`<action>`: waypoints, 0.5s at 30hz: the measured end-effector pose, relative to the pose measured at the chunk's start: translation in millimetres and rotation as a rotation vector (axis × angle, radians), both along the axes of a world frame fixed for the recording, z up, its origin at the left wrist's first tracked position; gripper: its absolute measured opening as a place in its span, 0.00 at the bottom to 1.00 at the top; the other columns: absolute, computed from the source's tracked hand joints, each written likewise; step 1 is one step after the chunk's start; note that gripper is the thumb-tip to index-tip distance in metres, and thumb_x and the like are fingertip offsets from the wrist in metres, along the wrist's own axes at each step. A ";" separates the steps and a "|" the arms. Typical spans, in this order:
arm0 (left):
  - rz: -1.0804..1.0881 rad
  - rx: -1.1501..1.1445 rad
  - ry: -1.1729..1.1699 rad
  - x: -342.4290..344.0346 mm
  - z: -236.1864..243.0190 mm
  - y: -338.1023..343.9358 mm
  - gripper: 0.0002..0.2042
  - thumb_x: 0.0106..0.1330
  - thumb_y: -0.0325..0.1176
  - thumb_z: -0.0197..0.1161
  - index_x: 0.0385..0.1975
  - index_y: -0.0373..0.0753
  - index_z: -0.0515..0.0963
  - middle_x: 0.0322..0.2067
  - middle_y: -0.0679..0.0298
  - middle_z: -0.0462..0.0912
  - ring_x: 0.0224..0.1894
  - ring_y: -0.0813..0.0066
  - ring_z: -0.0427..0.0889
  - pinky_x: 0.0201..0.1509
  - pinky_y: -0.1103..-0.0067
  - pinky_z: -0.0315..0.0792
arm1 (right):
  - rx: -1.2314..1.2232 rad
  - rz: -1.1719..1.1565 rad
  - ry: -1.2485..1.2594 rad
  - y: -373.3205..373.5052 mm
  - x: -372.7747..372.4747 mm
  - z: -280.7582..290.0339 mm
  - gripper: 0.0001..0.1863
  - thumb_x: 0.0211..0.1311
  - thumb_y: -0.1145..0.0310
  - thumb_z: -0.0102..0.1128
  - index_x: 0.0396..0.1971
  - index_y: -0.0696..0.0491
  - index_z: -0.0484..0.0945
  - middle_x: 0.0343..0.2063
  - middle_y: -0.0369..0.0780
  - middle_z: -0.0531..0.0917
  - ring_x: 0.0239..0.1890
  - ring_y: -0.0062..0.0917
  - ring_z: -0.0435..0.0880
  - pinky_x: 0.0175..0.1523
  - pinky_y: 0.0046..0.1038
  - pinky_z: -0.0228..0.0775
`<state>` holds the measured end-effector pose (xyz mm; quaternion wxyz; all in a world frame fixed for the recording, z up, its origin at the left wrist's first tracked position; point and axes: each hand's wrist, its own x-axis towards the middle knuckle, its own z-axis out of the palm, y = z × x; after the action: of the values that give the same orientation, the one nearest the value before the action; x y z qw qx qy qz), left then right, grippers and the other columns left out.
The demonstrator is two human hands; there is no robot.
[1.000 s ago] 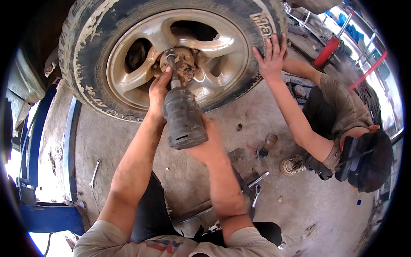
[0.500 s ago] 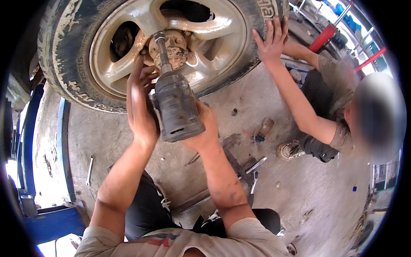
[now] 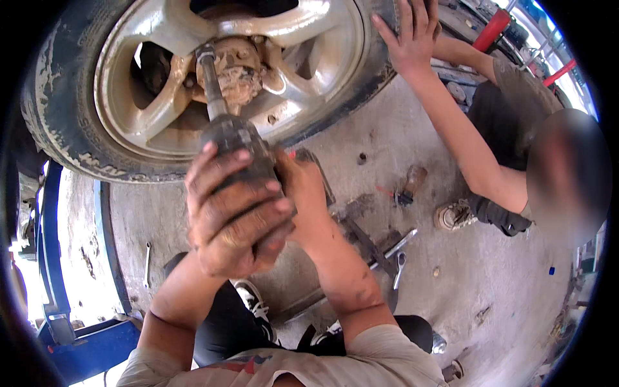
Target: The person uses a manual ratchet and an impact wrench to loosen and remove lug nuts from a vehicle tire. After removing all nuts, the person pulls the tire off the hub and sets it aside.
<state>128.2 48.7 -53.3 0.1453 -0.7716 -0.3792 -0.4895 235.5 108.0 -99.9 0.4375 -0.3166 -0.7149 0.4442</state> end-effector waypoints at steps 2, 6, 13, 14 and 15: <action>0.000 0.013 -0.016 2.4 0.7 1.8 0.13 0.45 0.38 0.71 0.32 0.47 0.80 0.36 0.68 0.79 0.48 0.58 0.75 0.57 0.57 0.63 | -0.101 0.005 0.028 0.3 0.6 -1.9 0.11 0.58 0.67 0.47 0.37 0.54 0.76 0.25 0.43 0.81 0.28 0.33 0.83 0.30 0.28 0.73; -0.018 -0.007 0.034 -3.4 -2.1 1.9 0.15 0.45 0.37 0.71 0.35 0.49 0.80 0.37 0.70 0.79 0.48 0.61 0.75 0.57 0.59 0.63 | -0.212 0.047 0.133 0.8 -0.3 -5.2 0.11 0.60 0.67 0.47 0.37 0.55 0.77 0.26 0.41 0.82 0.29 0.27 0.83 0.32 0.26 0.73; -0.065 0.007 -0.007 -2.9 -0.4 6.3 0.13 0.44 0.33 0.63 0.32 0.43 0.82 0.33 0.66 0.79 0.45 0.65 0.76 0.57 0.66 0.64 | -0.250 0.038 0.163 2.6 2.1 -14.1 0.11 0.57 0.67 0.50 0.36 0.55 0.77 0.26 0.41 0.82 0.30 0.26 0.83 0.33 0.26 0.73; -0.068 0.007 -0.013 -2.1 -0.6 6.3 0.13 0.44 0.33 0.63 0.32 0.42 0.82 0.33 0.66 0.79 0.45 0.65 0.76 0.58 0.66 0.64 | -0.251 0.039 0.165 2.3 2.6 -14.5 0.11 0.56 0.67 0.51 0.36 0.56 0.77 0.26 0.41 0.82 0.30 0.26 0.83 0.33 0.26 0.73; -0.065 -0.005 -0.005 -2.2 -0.6 5.6 0.13 0.44 0.33 0.65 0.33 0.44 0.81 0.34 0.66 0.79 0.46 0.65 0.76 0.58 0.65 0.63 | -0.250 0.041 0.165 1.4 2.5 -14.3 0.11 0.56 0.67 0.52 0.36 0.56 0.77 0.26 0.41 0.82 0.30 0.26 0.83 0.33 0.26 0.73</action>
<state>126.1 54.2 -53.8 0.1262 -0.7826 -0.3555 -0.4951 238.0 109.3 -114.3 0.4428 -0.3162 -0.6217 0.5634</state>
